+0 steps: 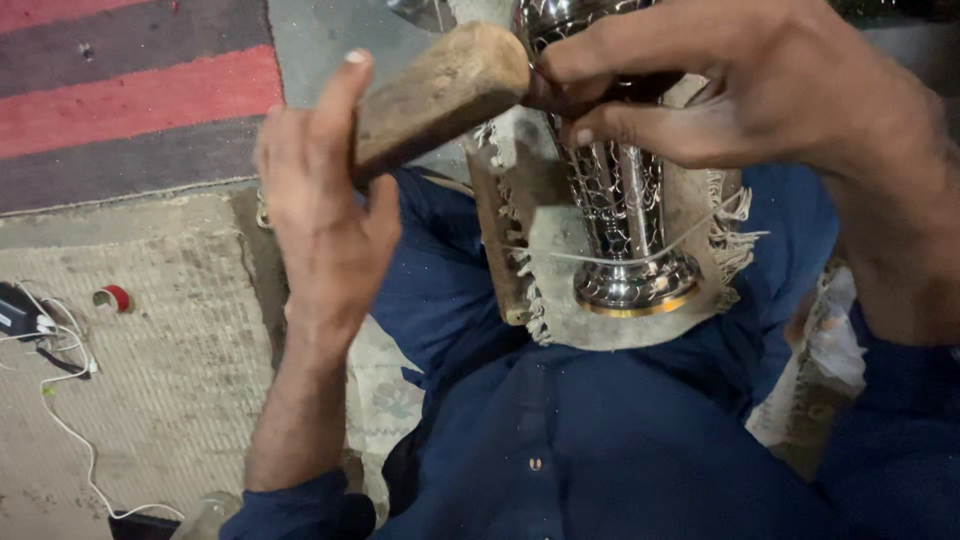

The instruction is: The person sits on the floor with an ornate metal vase held on a cushioned board on their lap and engraves decorative patterns into its surface. They hold a chisel against the vase with one hand and strike it with a wooden mallet held in the other hand, repositioning the chisel repeatedly to work different areas of the pattern.

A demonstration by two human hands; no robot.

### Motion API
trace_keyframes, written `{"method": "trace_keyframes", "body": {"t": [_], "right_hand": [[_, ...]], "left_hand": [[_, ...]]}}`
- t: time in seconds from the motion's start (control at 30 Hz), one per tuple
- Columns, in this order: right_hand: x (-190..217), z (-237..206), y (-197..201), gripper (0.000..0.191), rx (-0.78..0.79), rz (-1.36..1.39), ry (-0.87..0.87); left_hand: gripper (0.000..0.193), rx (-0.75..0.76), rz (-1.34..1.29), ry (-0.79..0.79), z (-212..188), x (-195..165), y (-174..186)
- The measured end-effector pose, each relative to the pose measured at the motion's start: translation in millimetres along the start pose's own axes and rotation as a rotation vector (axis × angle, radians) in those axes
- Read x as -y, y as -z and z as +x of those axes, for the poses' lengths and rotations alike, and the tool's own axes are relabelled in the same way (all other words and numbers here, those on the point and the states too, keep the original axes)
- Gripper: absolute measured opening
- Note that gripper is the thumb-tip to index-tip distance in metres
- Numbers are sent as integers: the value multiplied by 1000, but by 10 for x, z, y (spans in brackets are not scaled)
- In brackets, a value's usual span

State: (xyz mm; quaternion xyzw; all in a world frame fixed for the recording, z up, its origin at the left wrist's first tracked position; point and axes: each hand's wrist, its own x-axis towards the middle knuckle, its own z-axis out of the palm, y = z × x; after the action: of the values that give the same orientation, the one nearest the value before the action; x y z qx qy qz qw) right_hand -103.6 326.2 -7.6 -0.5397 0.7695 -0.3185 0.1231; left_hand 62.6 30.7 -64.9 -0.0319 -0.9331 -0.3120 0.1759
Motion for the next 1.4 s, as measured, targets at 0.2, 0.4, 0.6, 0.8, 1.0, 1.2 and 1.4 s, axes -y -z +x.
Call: {"method": "trace_keyframes", "body": {"t": [0.2,0.4,0.6,0.8,1.0,1.2,1.4], "right_hand": [[-48,-23,-11,44,-23,11,28],[-161,-50,-21,44,37,4,36],[-206,-24,-13,43,42,24,58],[-116,46,28,39,21,126,96],[-85,78,22,40,19,131,109],[-91,77,33,40,34,166,66],[0,52,26,39,33,157,0]], "left_hand": [[79,-39,41,-45,10,6,0],[72,11,48,7,39,-8,6],[76,27,20,20,81,-35,40],[75,23,30,-5,150,-54,98],[68,-12,-218,10,173,-59,94],[70,-15,-258,-6,170,-77,136],[64,-61,-356,71,164,-102,97]]}}
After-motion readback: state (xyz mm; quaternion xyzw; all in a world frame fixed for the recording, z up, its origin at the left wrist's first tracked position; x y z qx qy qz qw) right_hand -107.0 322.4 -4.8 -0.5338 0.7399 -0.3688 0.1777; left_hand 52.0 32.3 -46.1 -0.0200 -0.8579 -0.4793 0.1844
